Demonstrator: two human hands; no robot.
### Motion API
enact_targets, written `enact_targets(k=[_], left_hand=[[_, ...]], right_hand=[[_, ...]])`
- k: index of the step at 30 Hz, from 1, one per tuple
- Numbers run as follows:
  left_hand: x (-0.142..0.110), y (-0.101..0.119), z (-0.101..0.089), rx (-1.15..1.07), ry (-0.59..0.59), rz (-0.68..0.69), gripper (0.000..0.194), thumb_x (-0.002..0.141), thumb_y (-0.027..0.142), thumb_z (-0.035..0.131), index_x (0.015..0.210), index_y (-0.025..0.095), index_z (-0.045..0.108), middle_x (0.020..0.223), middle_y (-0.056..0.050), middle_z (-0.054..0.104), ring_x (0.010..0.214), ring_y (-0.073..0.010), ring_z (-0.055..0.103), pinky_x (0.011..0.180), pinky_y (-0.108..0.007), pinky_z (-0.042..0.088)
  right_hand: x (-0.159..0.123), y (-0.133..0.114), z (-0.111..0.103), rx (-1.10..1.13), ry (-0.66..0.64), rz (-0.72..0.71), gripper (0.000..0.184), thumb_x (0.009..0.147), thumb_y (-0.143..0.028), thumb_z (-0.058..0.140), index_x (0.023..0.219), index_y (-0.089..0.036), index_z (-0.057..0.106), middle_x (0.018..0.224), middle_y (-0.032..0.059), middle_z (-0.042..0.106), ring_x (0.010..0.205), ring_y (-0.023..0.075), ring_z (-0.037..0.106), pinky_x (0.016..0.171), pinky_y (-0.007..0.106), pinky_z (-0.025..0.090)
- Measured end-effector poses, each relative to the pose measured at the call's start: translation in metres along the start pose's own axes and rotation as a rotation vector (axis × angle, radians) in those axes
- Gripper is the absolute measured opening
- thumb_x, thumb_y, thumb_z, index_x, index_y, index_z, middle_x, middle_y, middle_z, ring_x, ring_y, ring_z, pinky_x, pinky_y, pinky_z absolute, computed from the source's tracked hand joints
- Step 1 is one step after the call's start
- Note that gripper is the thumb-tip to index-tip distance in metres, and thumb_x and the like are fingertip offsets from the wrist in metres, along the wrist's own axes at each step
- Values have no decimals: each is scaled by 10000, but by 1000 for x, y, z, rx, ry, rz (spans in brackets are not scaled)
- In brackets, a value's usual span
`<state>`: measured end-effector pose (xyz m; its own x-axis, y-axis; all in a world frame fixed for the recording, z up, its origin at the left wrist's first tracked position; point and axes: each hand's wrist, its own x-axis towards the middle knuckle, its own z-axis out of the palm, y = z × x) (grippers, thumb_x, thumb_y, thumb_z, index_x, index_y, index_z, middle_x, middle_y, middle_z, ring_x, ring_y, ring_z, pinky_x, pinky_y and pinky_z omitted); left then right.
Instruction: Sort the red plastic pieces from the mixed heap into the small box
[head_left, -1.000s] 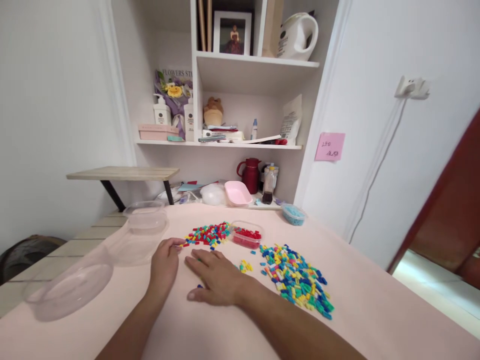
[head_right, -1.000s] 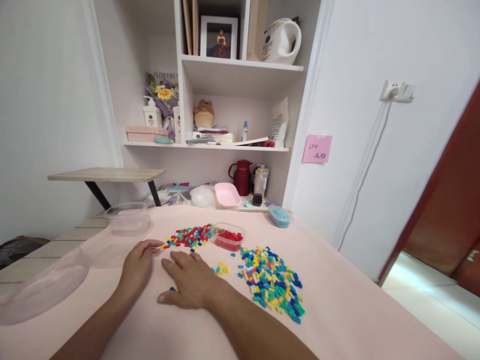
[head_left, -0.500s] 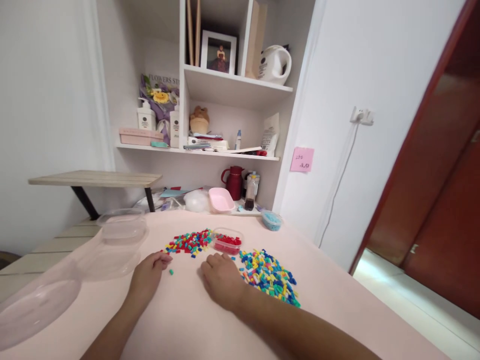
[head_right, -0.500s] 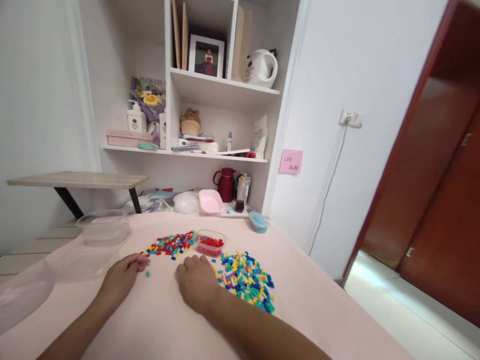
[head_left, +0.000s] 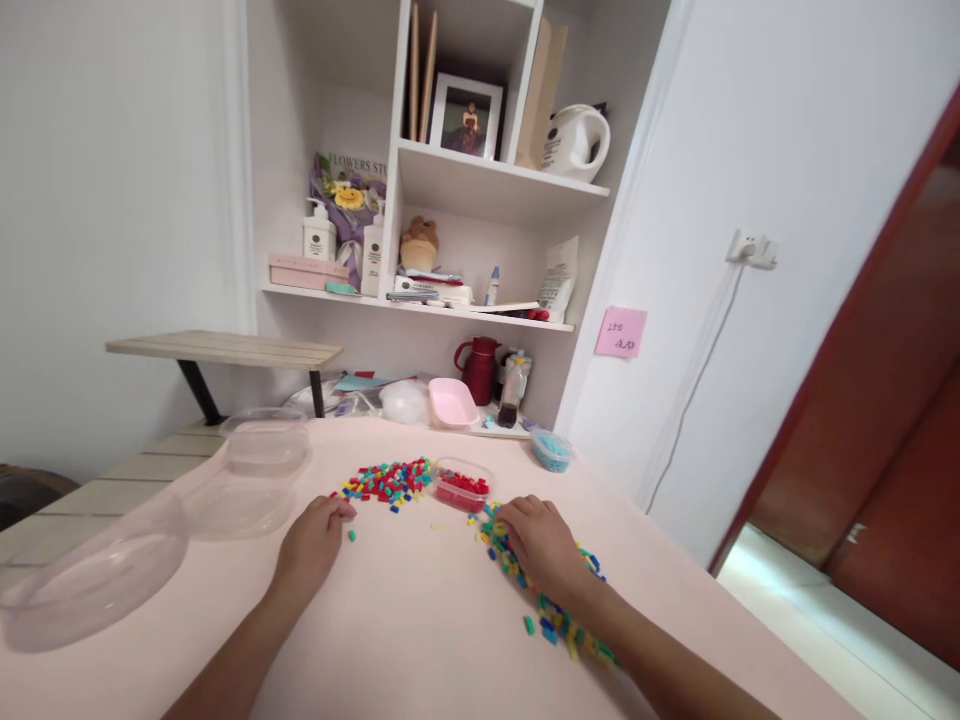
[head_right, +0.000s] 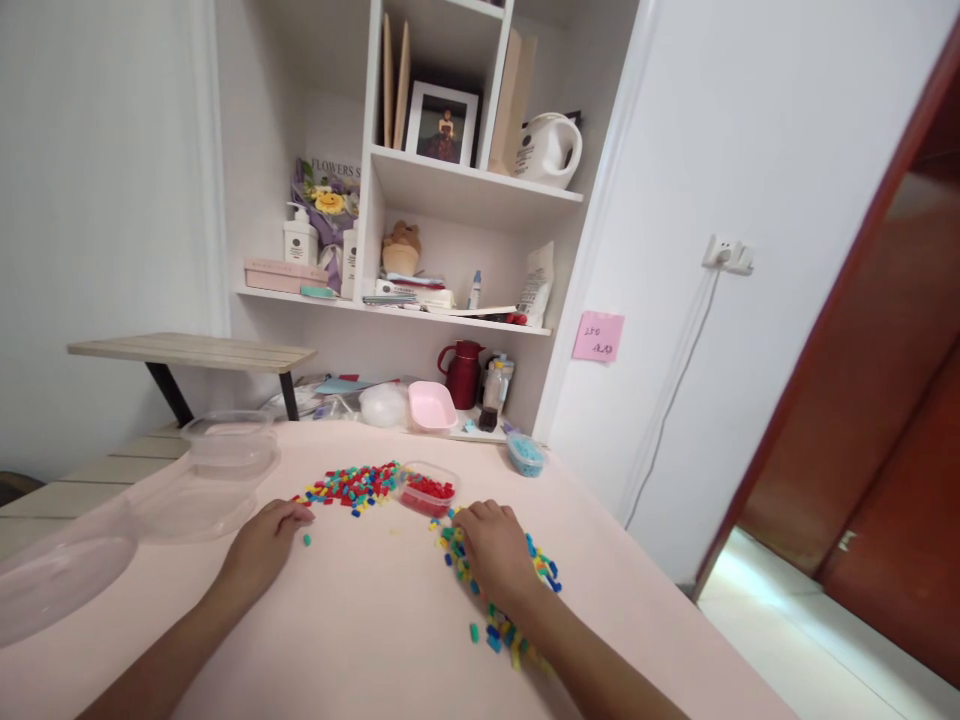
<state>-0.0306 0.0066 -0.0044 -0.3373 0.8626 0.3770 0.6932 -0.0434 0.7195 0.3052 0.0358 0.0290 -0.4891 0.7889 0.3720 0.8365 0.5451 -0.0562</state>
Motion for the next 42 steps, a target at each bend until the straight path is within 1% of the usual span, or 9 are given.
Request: enact_targets(k=[5,7,11,15,20,25,33,38,42], left_hand=[[-7,13,4,152,-92,30,286,809,245,475,853,275,756,1045,-60,704,1039,-272,614,933,-450,434],[-12,21,5,301,-207,33,335,854,299,439,991,310,744,1156,-56,680,1126,-274,582,970,-475,407],[-24,43,14,387,-380,71,396,885,355,404,1170,342,678,1369,-46,590,1319,-260,461,1088,-494,304],[-28,67,39,307,-469,218,373,867,371,442,1147,375,689,1360,-32,607,1317,-250,483,1092,-454,340],[9,73,60,202,-258,277,372,908,319,387,896,315,759,1210,-40,695,1161,-232,606,1031,-408,429],[51,45,45,439,-25,-6,384,877,195,388,1085,234,708,1359,-125,567,1239,-304,521,1006,-511,400],[56,16,46,613,22,-103,465,930,306,335,1350,244,524,1543,-120,354,1424,-294,288,1106,-546,233],[57,15,49,609,-45,-152,483,940,373,322,1353,221,522,1522,-155,389,1404,-301,334,1093,-539,259],[54,17,49,644,-93,-102,515,936,389,316,1377,197,500,1521,-179,386,1395,-315,352,1098,-540,249]], right_hand=[[13,-3,-7,219,57,54,327,925,-124,387,1062,-241,659,1033,44,674,979,191,575,847,292,388],[22,-11,-9,235,87,41,317,917,-151,421,1120,-252,642,1112,52,652,1014,199,562,862,297,384],[45,-24,-5,89,66,41,383,863,-159,514,1218,-278,593,1212,72,612,1104,252,516,909,363,337],[72,-26,11,-81,-77,30,308,834,-147,546,1112,-239,643,1114,105,648,1068,278,536,879,397,322],[94,-21,29,-170,-70,131,263,835,-124,522,1042,-200,666,1050,143,663,991,276,572,806,393,328],[102,-13,37,-196,-49,188,238,866,-149,491,1011,-200,672,1040,143,668,973,263,569,799,391,332],[112,0,35,-231,-8,250,429,841,-62,452,1212,-221,595,1165,152,623,1059,294,543,869,445,344],[130,-35,36,75,120,22,487,882,-137,456,1361,-211,505,1414,132,478,1260,278,444,1028,431,347],[145,-65,64,255,78,-34,429,927,-301,471,1329,-168,544,1453,129,445,1334,280,395,1092,416,342]])
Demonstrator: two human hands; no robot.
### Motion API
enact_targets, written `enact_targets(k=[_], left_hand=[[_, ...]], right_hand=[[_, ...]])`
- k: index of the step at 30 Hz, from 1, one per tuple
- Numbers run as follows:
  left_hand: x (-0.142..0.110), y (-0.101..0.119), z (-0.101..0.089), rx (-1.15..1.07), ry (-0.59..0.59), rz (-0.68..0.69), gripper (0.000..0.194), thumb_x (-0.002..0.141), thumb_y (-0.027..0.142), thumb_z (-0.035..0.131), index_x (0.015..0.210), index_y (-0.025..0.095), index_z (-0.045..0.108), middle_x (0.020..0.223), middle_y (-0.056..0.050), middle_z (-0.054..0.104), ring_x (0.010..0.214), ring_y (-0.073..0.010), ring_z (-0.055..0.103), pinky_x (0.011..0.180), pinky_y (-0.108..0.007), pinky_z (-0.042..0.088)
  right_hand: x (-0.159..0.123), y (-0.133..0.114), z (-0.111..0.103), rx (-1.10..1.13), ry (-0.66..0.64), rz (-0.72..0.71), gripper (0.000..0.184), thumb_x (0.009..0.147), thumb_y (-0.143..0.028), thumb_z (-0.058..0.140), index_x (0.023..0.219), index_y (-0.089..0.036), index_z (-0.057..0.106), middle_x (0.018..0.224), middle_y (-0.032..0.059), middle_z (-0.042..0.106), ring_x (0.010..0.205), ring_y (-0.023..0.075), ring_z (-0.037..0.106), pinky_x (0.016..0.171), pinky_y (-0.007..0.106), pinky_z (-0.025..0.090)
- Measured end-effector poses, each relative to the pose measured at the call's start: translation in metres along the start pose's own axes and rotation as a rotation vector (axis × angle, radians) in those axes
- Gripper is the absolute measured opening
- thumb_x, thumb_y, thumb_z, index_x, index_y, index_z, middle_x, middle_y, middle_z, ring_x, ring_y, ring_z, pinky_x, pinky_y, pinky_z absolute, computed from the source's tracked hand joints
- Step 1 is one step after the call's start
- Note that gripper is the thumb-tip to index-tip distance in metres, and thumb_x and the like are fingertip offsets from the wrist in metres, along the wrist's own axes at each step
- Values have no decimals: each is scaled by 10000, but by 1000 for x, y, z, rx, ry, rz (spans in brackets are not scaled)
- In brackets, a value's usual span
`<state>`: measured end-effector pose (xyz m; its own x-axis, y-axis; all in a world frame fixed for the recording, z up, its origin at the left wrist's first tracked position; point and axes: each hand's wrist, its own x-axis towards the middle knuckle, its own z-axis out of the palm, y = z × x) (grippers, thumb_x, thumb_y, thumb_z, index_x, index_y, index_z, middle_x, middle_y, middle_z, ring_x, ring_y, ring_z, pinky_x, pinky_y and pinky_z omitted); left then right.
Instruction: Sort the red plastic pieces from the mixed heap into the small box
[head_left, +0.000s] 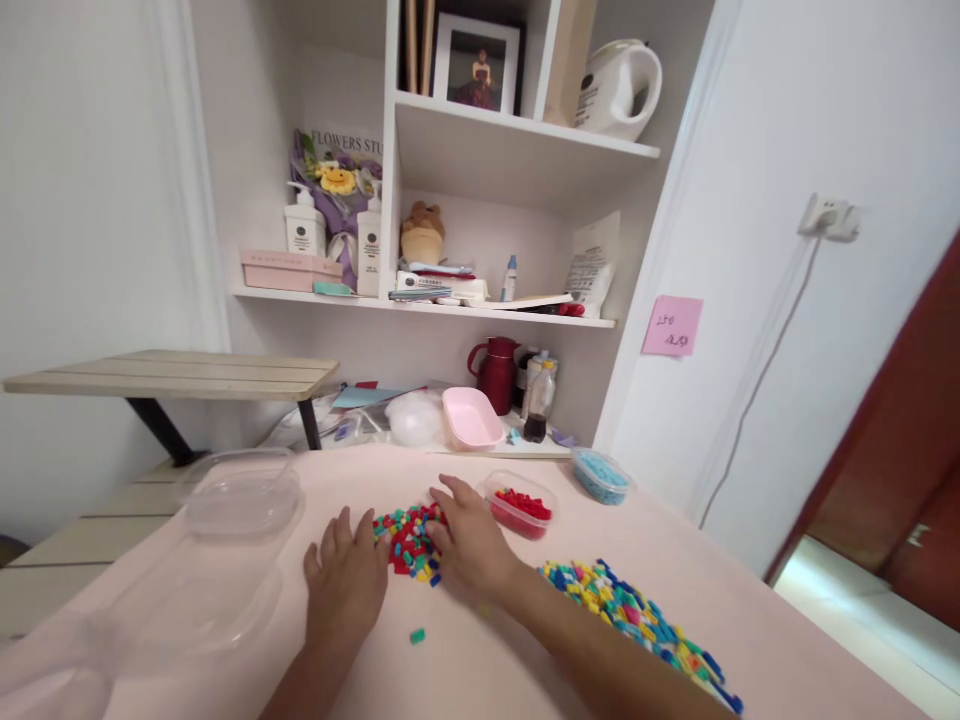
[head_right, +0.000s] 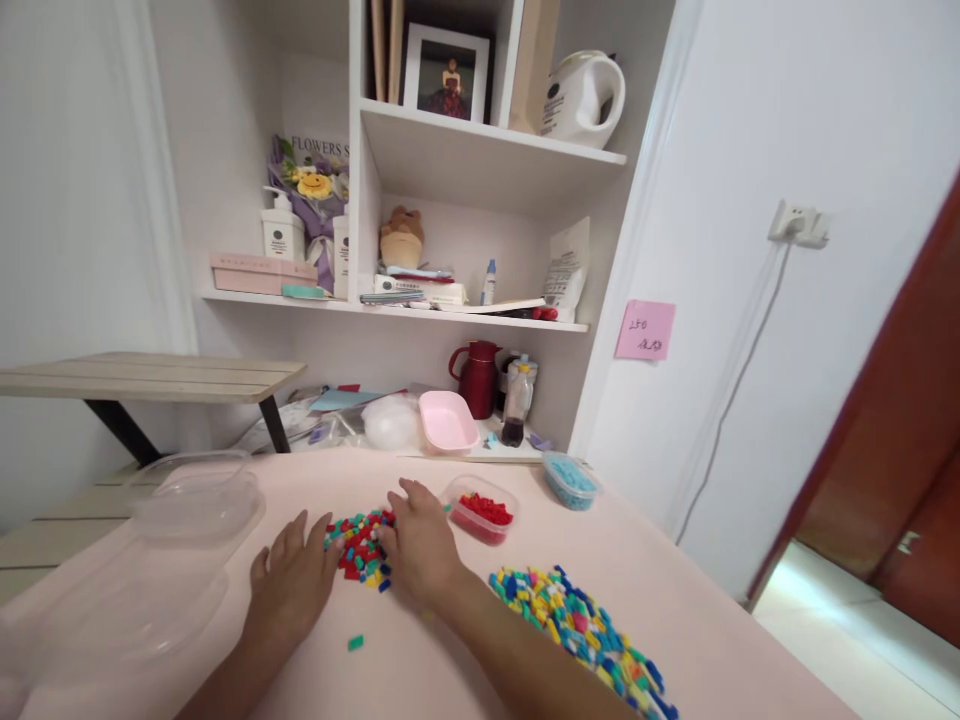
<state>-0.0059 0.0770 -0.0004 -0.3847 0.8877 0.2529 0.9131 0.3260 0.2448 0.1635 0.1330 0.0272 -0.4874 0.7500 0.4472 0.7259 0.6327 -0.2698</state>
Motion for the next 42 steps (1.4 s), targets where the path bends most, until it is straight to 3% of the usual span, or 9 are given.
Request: enact_targets(k=[2,5,7,11,15,20,25,32,42], left_hand=[[-1,1,0,14,-7,2,519,934,389,316,1377,191,501,1520,-187,386,1392,-320,358,1100,-543,242],[-2,1,0,20,-23,8,526,935,391,316,1381,179,499,1516,-194,392,1394,-331,352,1105,-554,224],[-1,0,1,9,-33,22,536,937,389,315,1393,164,486,1509,-199,404,1396,-336,348,1109,-559,214],[0,-2,5,-48,-24,66,534,936,353,312,1404,151,473,1484,-196,445,1387,-327,368,1111,-565,213],[1,-3,7,-64,-8,77,529,930,381,326,1368,156,519,1477,-184,461,1380,-339,378,1105,-578,221],[2,-2,3,-62,-42,134,548,935,423,311,1396,190,494,1486,-131,465,1391,-334,363,1118,-584,199],[-1,0,-2,-77,-156,277,592,950,428,238,1434,151,436,1505,-118,442,1420,-280,332,1157,-492,205],[-21,-4,-2,-199,-207,382,567,929,388,304,1428,156,440,1488,-106,468,1415,-254,346,1167,-438,236],[-52,11,-21,-364,-241,347,545,857,356,430,1363,175,517,1398,-106,571,1326,-256,475,1126,-413,331]], right_hand=[[5,1,18,-36,-10,27,456,931,-361,482,1331,-148,540,1478,146,415,1384,310,323,1121,452,299],[11,13,32,-97,-41,160,423,969,-384,418,1299,-162,563,1433,153,474,1365,311,356,1100,489,299],[14,20,34,-83,-61,203,397,994,-366,361,1278,-195,579,1367,134,544,1307,284,435,1070,481,326],[21,27,30,84,-37,153,411,1016,-317,280,1216,-240,631,1235,78,632,1147,205,553,986,365,401],[30,25,30,53,-48,212,399,1001,-405,318,1256,-329,615,1345,36,567,1224,247,486,1004,445,368],[33,14,38,107,-212,79,356,980,-446,367,1193,-403,649,1361,-35,569,1290,253,422,1069,498,278],[22,3,42,201,-240,-24,337,942,-354,453,1223,-374,637,1362,-28,576,1292,230,436,1103,451,253],[-10,-5,29,264,-226,-46,341,886,-310,507,1198,-333,642,1313,-5,612,1252,223,490,1085,419,276],[-49,-10,-3,340,-249,-145,339,812,-222,548,1132,-273,647,1127,19,689,1075,222,589,977,360,390]])
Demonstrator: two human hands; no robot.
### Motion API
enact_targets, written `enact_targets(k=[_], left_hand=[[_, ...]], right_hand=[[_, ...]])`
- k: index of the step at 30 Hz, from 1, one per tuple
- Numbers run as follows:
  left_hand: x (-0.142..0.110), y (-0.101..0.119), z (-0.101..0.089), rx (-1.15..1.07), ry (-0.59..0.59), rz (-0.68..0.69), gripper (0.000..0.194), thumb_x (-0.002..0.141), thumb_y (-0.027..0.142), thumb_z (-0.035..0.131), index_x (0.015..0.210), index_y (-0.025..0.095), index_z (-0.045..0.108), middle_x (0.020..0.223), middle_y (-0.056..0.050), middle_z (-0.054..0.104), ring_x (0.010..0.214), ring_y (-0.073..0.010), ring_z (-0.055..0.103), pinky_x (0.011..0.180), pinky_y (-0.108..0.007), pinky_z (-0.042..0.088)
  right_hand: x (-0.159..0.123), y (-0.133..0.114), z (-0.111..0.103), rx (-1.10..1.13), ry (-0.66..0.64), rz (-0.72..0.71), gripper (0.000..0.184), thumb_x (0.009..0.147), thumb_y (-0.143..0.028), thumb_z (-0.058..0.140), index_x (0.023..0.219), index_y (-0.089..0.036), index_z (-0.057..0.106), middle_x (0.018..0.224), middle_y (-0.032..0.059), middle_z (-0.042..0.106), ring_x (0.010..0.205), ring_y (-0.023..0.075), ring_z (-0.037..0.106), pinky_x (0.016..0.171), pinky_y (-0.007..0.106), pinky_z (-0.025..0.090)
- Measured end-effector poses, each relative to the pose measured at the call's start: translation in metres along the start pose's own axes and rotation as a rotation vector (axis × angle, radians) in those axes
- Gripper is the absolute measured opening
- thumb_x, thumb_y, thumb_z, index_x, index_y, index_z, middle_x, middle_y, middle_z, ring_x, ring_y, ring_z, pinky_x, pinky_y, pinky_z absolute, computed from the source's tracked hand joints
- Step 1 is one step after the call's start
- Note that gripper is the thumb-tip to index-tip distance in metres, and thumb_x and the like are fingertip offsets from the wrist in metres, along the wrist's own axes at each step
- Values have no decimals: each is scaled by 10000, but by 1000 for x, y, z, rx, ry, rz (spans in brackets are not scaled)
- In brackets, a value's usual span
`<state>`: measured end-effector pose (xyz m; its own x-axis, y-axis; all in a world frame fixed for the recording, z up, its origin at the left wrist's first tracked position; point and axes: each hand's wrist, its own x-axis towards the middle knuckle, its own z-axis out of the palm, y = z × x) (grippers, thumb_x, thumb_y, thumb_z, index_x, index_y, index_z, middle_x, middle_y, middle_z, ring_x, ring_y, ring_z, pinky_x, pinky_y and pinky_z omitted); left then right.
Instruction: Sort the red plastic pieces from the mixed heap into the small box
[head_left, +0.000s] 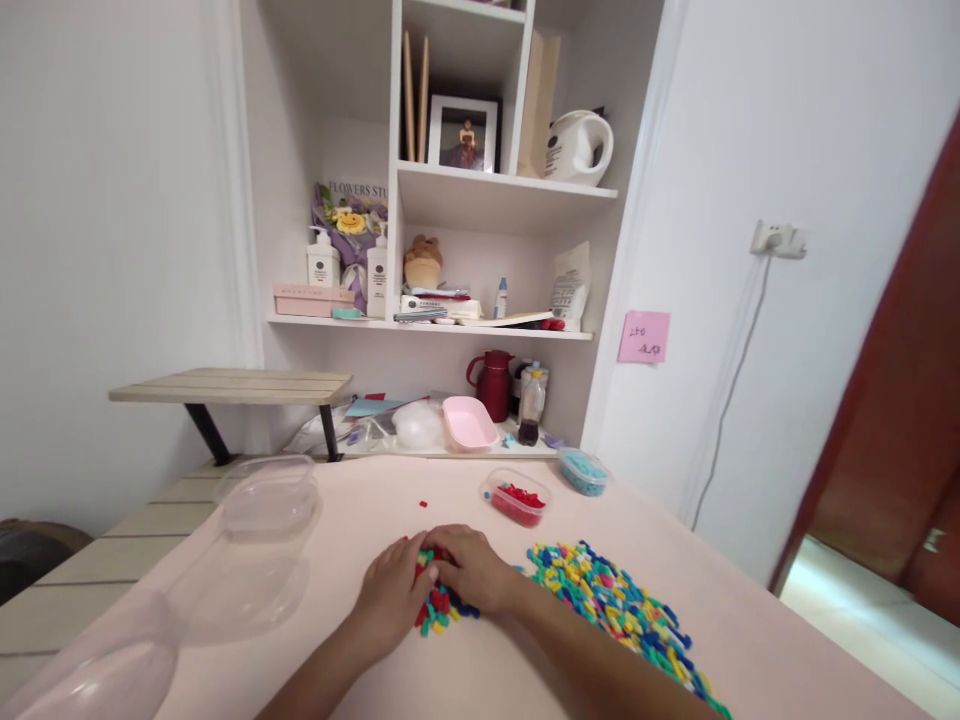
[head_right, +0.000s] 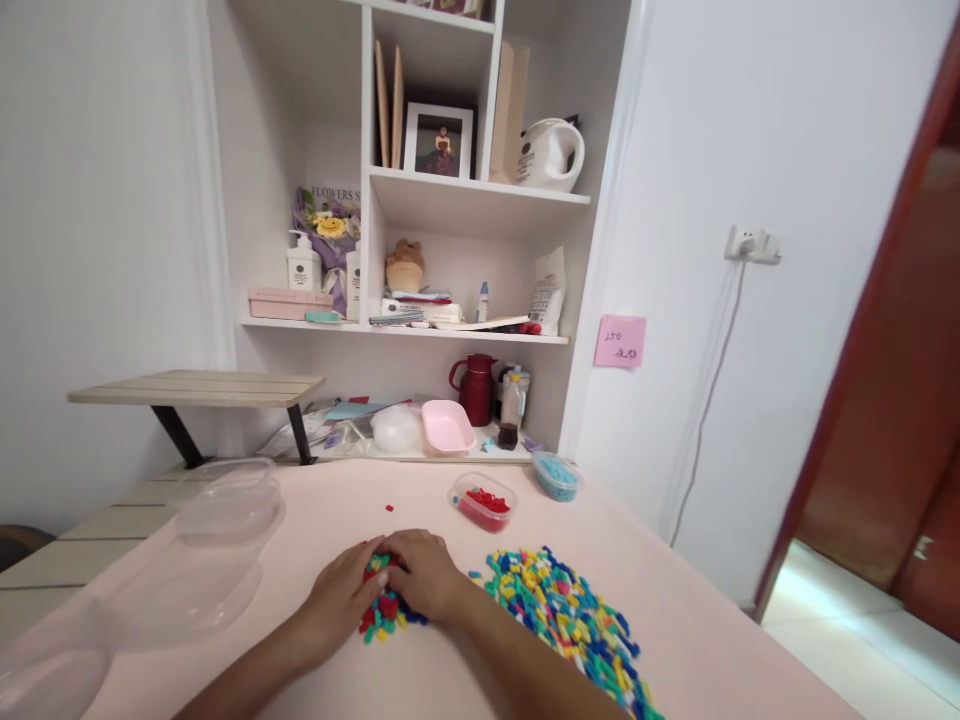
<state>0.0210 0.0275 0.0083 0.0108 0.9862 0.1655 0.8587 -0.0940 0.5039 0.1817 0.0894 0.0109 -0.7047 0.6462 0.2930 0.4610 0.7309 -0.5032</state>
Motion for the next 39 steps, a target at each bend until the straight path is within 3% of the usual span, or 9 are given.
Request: enact_targets(k=[7,10,15,17,20,24,29,33,39], left_hand=[[-38,11,-8,-212,-14,67,572,808,332,490,1359,186,530,1382,-101,581,1281,-230,513,1109,-378,373],[-41,5,-16,-295,17,64,513,833,394,480,1305,219,584,1397,-85,568,1307,-227,489,1130,-385,353],[-23,-28,-22,-413,221,-94,456,893,430,368,1176,211,650,1321,-95,610,1279,-233,519,1129,-444,359],[-16,-43,-20,-398,326,-173,448,895,400,348,1101,174,675,1273,-125,631,1263,-246,533,1124,-459,364],[-11,-58,-12,-331,365,-102,448,906,383,335,1150,193,659,1307,-108,614,1277,-234,520,1135,-469,351],[-7,-62,-3,-243,320,-41,450,917,369,341,1226,223,633,1345,-84,605,1284,-231,518,1133,-485,356],[-5,-57,-5,-127,231,-54,480,925,359,320,1299,233,592,1380,-65,587,1310,-223,493,1135,-459,351],[-7,-51,-10,-60,162,-77,488,930,375,307,1317,259,580,1378,-40,592,1328,-217,470,1145,-448,317],[-9,-48,-14,-14,86,-60,496,937,415,298,1322,274,576,1406,-24,568,1364,-222,428,1150,-455,288]], right_hand=[[-35,-19,-15,167,-15,-107,280,846,-242,556,1101,-264,668,1094,19,694,1025,198,611,967,341,420],[-36,-14,-21,274,60,-85,277,902,-305,515,1128,-248,665,1100,43,688,1023,199,618,946,339,449],[-7,17,-29,270,205,0,363,953,-394,426,1169,-203,646,1157,100,655,1080,227,599,980,391,450],[10,32,-29,208,188,-3,411,955,-424,417,1247,-205,605,1290,117,584,1196,240,535,1054,419,395],[37,48,-23,103,92,38,487,942,-447,429,1357,-212,525,1464,112,439,1359,251,376,1134,440,302],[68,48,-6,43,-2,107,530,936,-423,441,1398,-167,490,1480,122,429,1394,254,330,1148,422,290],[74,26,9,92,-110,-152,470,967,-467,388,1265,-196,630,1349,88,577,1283,215,478,1136,386,319],[51,11,-5,134,-205,-251,482,999,-478,311,1255,-236,640,1338,51,590,1275,189,484,1130,365,322],[4,-5,-44,328,-340,-154,520,984,-552,311,1212,-251,670,1280,43,629,1194,206,556,1066,353,396]])
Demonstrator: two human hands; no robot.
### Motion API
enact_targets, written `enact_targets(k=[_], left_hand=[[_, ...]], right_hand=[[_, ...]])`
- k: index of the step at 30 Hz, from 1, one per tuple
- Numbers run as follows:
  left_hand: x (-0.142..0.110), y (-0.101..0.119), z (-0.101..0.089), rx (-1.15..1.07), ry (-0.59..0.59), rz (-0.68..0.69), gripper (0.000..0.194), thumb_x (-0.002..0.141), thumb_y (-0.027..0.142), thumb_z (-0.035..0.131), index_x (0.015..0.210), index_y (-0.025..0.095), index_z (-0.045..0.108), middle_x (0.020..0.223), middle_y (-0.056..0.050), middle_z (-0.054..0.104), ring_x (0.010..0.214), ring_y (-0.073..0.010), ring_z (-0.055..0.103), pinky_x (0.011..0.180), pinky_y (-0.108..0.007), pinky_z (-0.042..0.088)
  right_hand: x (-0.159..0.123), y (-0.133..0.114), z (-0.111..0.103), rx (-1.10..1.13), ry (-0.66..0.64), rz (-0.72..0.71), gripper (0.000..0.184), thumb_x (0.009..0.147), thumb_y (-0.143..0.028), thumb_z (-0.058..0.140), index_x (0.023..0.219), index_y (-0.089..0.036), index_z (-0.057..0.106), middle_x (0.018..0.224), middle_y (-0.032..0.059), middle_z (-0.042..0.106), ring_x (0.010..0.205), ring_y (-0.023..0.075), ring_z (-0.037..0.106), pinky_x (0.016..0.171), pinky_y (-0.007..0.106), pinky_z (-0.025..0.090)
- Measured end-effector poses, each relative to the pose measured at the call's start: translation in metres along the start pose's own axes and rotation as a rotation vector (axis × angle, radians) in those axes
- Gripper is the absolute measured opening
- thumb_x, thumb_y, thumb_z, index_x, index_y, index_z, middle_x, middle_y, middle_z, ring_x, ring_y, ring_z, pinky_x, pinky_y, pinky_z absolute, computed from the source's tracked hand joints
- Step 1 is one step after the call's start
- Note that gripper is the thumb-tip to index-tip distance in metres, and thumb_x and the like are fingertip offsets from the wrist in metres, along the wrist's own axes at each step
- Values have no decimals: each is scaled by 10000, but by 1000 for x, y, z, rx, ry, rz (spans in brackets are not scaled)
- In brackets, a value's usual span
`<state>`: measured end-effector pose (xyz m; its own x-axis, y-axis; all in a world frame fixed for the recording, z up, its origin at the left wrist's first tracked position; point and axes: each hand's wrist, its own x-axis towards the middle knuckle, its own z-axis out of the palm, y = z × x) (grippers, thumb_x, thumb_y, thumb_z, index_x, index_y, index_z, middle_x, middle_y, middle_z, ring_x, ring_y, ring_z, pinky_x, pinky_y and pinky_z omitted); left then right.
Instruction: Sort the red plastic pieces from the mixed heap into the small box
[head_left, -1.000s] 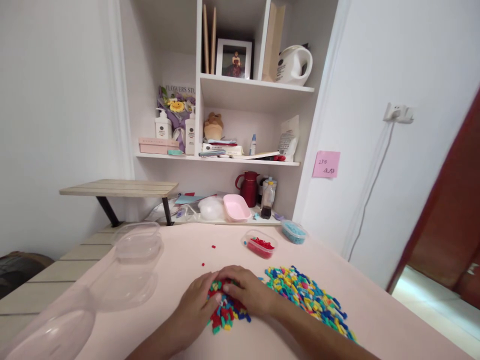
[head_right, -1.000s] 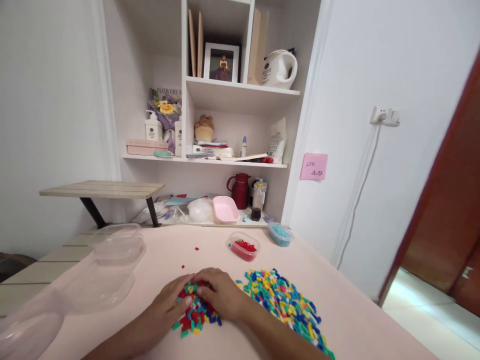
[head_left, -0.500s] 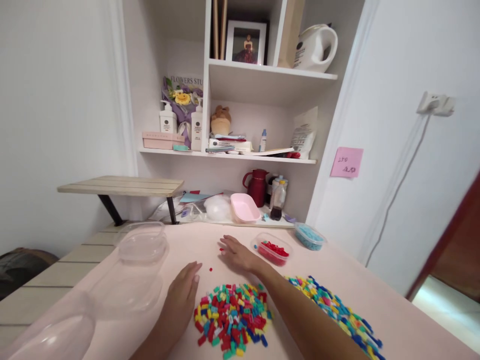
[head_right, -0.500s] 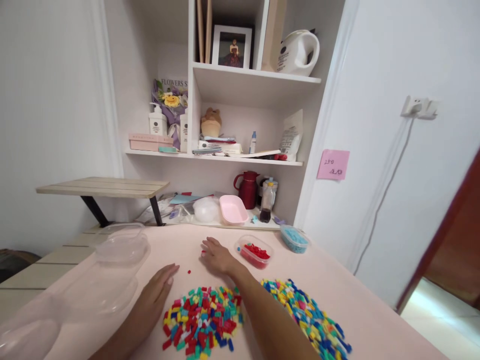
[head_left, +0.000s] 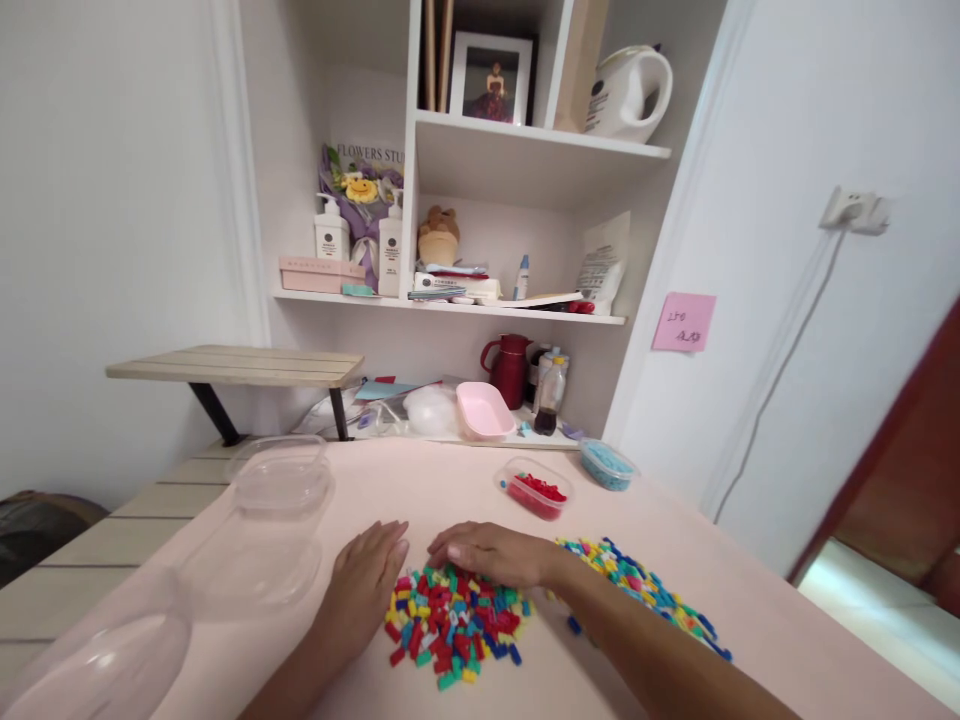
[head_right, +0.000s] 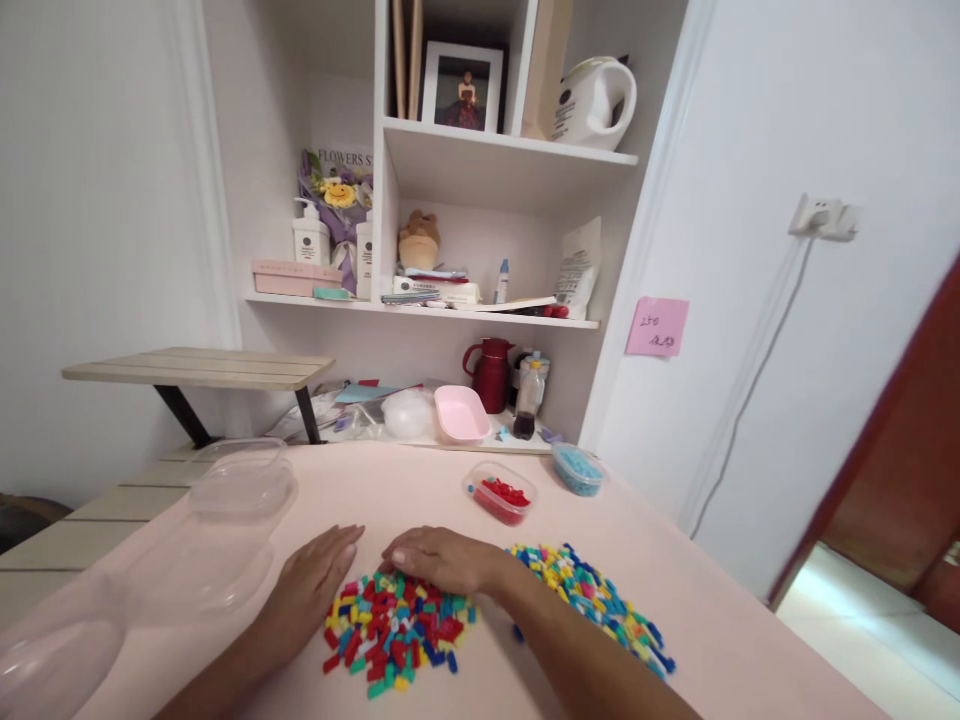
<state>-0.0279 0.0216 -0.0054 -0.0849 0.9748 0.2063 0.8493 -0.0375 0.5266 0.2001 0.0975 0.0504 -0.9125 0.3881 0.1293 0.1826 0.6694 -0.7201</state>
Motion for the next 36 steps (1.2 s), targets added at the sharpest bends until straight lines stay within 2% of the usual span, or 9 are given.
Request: enact_targets(k=[2,4,6,8,13,19,26,32,36], left_hand=[[1,-2,-1,13,7,5,496,933,425,299,1298,271,598,1398,-28,577,1350,-230,444,1145,-461,296],[3,-4,-1,25,37,16,507,934,426,282,1278,260,616,1370,-36,602,1326,-230,473,1137,-458,312],[5,-4,-2,44,33,29,518,934,412,264,1260,246,631,1361,-46,609,1312,-229,488,1132,-452,322],[6,-2,-3,67,28,38,516,934,406,261,1231,240,650,1349,-52,618,1297,-225,501,1124,-442,335],[6,3,-4,152,38,44,482,937,404,285,1201,258,660,1366,-40,602,1308,-209,489,1114,-417,342],[13,-9,3,179,65,99,454,940,372,288,1197,262,647,1345,-29,620,1293,-181,510,1106,-395,360],[22,-17,1,179,39,152,472,920,333,284,1188,225,657,1332,-52,632,1282,-188,530,1088,-375,393],[24,-18,-1,156,43,133,480,902,330,279,1144,249,686,1300,-31,657,1259,-199,554,1084,-397,400],[21,-13,-3,119,48,114,491,897,345,273,1119,261,702,1287,-23,667,1253,-198,561,1092,-389,392]], right_hand=[[-16,-6,-3,115,109,48,540,971,-587,315,1249,-256,639,1253,45,644,1167,213,576,1048,369,414],[-29,-6,-3,158,322,120,584,956,-624,305,1259,-239,623,1248,62,644,1174,229,569,1050,398,407],[-36,0,2,121,523,217,630,943,-651,299,1225,-200,637,1247,94,637,1183,252,558,1062,426,389],[-37,8,10,70,607,293,647,941,-647,307,1208,-160,638,1244,125,631,1178,263,558,1063,428,388],[-13,13,44,-216,497,284,519,984,-495,307,1270,-171,594,1354,127,560,1289,254,460,1114,415,314],[9,-11,71,-476,320,278,502,956,-527,338,1392,-307,458,1456,76,464,1351,325,352,1079,585,252],[14,-27,65,-479,276,354,439,918,-553,404,1313,-408,529,1487,21,429,1379,341,313,1080,630,191],[9,-32,62,-326,251,334,305,880,-530,490,1168,-545,589,1348,-120,569,1376,289,332,1122,575,158],[-3,-26,60,-275,197,263,325,893,-481,500,1208,-528,565,1318,-93,597,1371,251,352,1136,542,166]])
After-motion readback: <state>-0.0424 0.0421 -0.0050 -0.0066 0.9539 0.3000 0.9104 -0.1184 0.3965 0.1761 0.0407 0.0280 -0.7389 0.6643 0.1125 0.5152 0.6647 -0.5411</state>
